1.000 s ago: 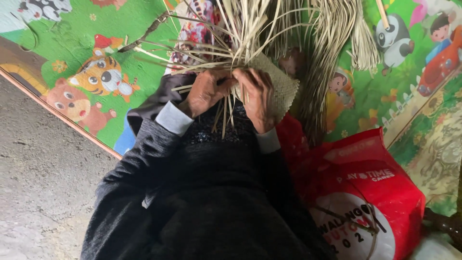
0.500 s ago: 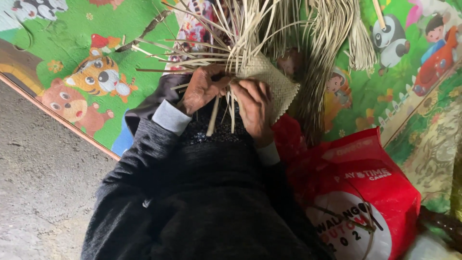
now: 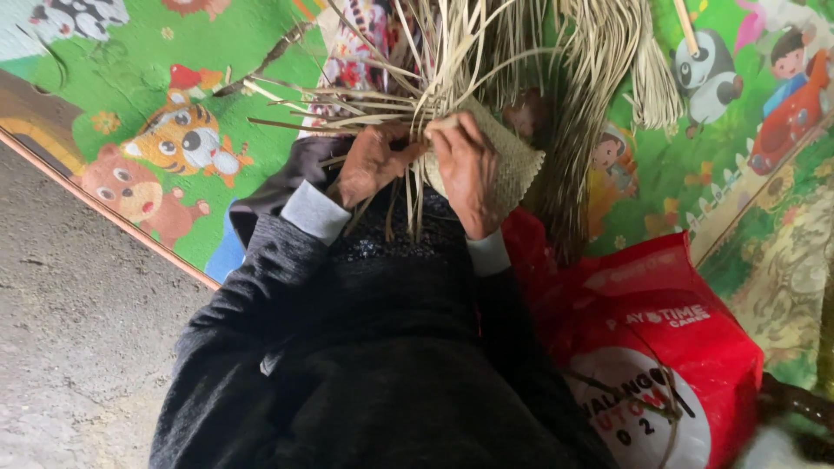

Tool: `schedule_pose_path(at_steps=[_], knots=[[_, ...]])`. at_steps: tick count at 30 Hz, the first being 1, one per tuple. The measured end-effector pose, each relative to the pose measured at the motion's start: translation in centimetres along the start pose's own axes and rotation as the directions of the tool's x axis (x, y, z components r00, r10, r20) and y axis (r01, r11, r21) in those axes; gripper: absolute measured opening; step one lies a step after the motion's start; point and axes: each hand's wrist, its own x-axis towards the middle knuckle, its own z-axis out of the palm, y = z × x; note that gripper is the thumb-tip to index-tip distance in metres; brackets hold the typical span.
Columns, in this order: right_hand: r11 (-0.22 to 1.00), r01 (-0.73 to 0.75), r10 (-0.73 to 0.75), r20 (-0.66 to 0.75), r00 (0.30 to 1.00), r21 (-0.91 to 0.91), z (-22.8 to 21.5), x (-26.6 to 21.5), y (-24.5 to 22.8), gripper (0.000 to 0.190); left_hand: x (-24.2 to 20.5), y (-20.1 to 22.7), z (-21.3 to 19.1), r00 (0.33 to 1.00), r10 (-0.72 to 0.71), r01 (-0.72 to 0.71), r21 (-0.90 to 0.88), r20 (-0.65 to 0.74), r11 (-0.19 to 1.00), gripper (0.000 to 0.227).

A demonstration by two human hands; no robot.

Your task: Weaving thin strips of plant material into a structured mat or basket by hand.

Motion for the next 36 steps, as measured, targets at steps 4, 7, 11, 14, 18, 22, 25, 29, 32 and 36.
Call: schedule_pose_path(at_steps=[4,7,11,14,18,22,25,29,32,36], knots=[[0.972,-0.204,0.198,0.061,0.978,0.119,-0.3,0.1,0.0,0.005,-0.1,0.4,0.2,0.998,-0.042,0.041,-0.026,-0.042,0.999,0.013],[0.967,-0.242,0.233,0.107,0.967,0.083,0.0,0.2,0.1,0.010,-0.2,0.5,0.5,0.997,-0.033,0.037,0.068,-0.069,0.997,0.009],[0.968,-0.246,0.239,0.135,0.962,0.039,0.2,-0.3,0.2,0.018,-0.3,-0.1,1.0,0.994,-0.072,0.079,0.085,-0.080,0.993,0.010],[0.964,-0.256,0.244,0.155,0.957,0.067,0.4,-0.3,0.6,0.022,-0.1,-0.1,0.9,0.994,-0.075,0.081,0.061,-0.084,0.995,0.010],[0.943,-0.310,0.288,0.173,0.942,0.124,1.1,-0.9,2.4,0.008,-0.2,-0.7,0.6,0.995,-0.074,0.076,0.028,-0.070,0.997,0.010],[0.938,-0.328,0.302,0.205,0.931,0.108,0.6,-0.8,1.9,0.011,-0.2,-0.2,0.5,0.997,-0.064,0.066,0.042,-0.053,0.997,0.009],[0.940,-0.331,0.308,0.209,0.928,0.087,0.2,-0.7,0.9,0.018,-0.2,-0.5,0.7,0.998,-0.038,0.039,0.017,-0.056,0.999,0.008],[0.971,-0.222,0.215,0.077,0.973,0.093,1.2,-1.7,1.7,0.023,-0.2,-1.3,0.8,0.996,-0.086,0.088,0.078,-0.039,0.993,0.016],[0.946,-0.279,0.265,0.102,0.959,0.164,1.0,-1.4,1.3,0.015,-0.1,-1.0,0.7,0.997,-0.078,0.080,0.108,-0.024,0.991,0.019],[0.937,-0.263,0.256,0.062,0.965,0.231,0.5,-1.2,0.6,0.012,0.2,-0.1,0.7,0.997,-0.070,0.072,0.110,-0.023,0.991,0.014]])
